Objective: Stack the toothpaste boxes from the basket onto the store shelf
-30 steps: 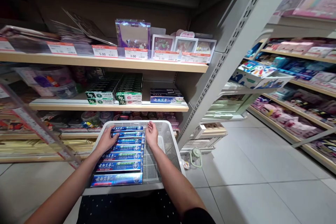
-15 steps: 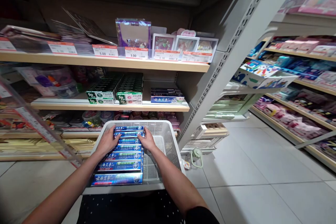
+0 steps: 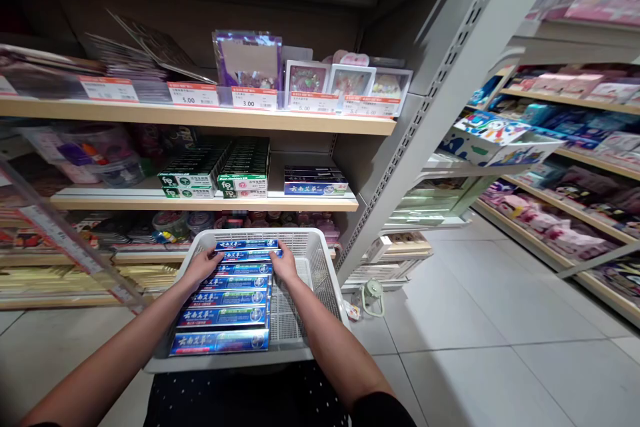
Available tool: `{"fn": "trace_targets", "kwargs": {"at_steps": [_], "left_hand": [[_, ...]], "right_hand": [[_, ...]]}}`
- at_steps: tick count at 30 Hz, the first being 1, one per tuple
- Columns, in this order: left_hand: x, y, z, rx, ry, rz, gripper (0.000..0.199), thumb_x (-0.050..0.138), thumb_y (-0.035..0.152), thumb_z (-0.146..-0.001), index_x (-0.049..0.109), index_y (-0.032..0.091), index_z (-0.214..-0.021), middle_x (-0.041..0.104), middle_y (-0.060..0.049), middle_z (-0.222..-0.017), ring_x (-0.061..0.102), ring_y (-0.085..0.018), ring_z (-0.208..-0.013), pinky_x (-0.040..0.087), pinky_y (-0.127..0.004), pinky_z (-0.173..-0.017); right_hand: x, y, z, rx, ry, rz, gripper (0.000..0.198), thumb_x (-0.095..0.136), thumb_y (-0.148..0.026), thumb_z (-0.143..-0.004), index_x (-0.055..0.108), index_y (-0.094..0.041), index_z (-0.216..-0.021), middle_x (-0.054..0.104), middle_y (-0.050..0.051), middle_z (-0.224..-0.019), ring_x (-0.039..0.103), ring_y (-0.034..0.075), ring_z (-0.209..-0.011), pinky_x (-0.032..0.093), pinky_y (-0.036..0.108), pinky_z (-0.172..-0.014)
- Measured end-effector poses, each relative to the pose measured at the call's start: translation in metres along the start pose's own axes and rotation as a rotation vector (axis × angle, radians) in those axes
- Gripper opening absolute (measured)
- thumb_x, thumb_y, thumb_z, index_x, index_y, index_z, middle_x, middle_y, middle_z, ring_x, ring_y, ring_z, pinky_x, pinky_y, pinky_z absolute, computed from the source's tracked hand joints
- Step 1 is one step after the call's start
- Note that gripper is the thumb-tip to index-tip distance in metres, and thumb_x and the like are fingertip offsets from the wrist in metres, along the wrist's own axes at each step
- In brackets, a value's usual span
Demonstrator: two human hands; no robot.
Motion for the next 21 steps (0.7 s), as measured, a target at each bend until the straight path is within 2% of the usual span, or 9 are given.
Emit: {"fn": "trace_targets", "kwargs": {"at_steps": [8, 12, 16, 21], "left_hand": [[-0.002, 0.013, 0.008, 0.085, 0.115, -0.26, 0.055, 0.056, 0.047, -0.081, 0.058, 0.015, -0.125, 0.07, -0.016, -0.11, 0.065, -0.034, -0.103, 0.049, -0.046, -0.091], [-0.006, 0.026, 0.012, 0.208, 0.192, -0.217, 0.055, 0.054, 0.047, -0.084, 0.055, 0.014, -0.128, 0.067, -0.015, -0.114, 0.064, -0.03, -0.105, 0.048, -0.043, -0.093], [-0.009, 0.034, 0.014, 0.258, 0.239, -0.127, 0.048, 0.053, 0.047, -0.085, 0.057, 0.016, -0.122, 0.067, -0.013, -0.111, 0.064, -0.027, -0.103, 0.05, -0.041, -0.09], [-0.007, 0.039, 0.016, 0.292, 0.261, -0.074, 0.046, 0.055, 0.049, -0.085, 0.059, 0.016, -0.116, 0.067, -0.011, -0.104, 0.065, -0.025, -0.096, 0.052, -0.04, -0.087]], "right_hand": [[-0.005, -0.005, -0.001, -0.093, 0.028, 0.08, 0.049, 0.072, -0.031, -0.068, 0.067, -0.022, -0.116, 0.069, 0.006, -0.116, 0.063, 0.026, -0.109, 0.044, 0.047, -0.103], [-0.012, -0.018, -0.006, -0.196, 0.066, 0.09, 0.053, 0.069, -0.038, -0.072, 0.065, -0.018, -0.121, 0.069, 0.009, -0.114, 0.064, 0.024, -0.102, 0.048, 0.043, -0.098], [-0.019, -0.034, -0.008, -0.273, 0.1, 0.079, 0.051, 0.064, -0.043, -0.078, 0.064, -0.015, -0.121, 0.066, 0.011, -0.111, 0.064, 0.021, -0.095, 0.051, 0.039, -0.093], [-0.023, -0.043, -0.007, -0.284, 0.12, -0.02, 0.047, 0.065, -0.046, -0.078, 0.067, -0.014, -0.113, 0.064, 0.012, -0.113, 0.065, 0.022, -0.099, 0.051, 0.037, -0.094]]}}
Point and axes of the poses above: each hand's wrist, its own z-axis away from the middle knuckle, its own x-axis out of the palm, y = z × x, the point moved 4 cm from there along -z, towards the middle knuckle
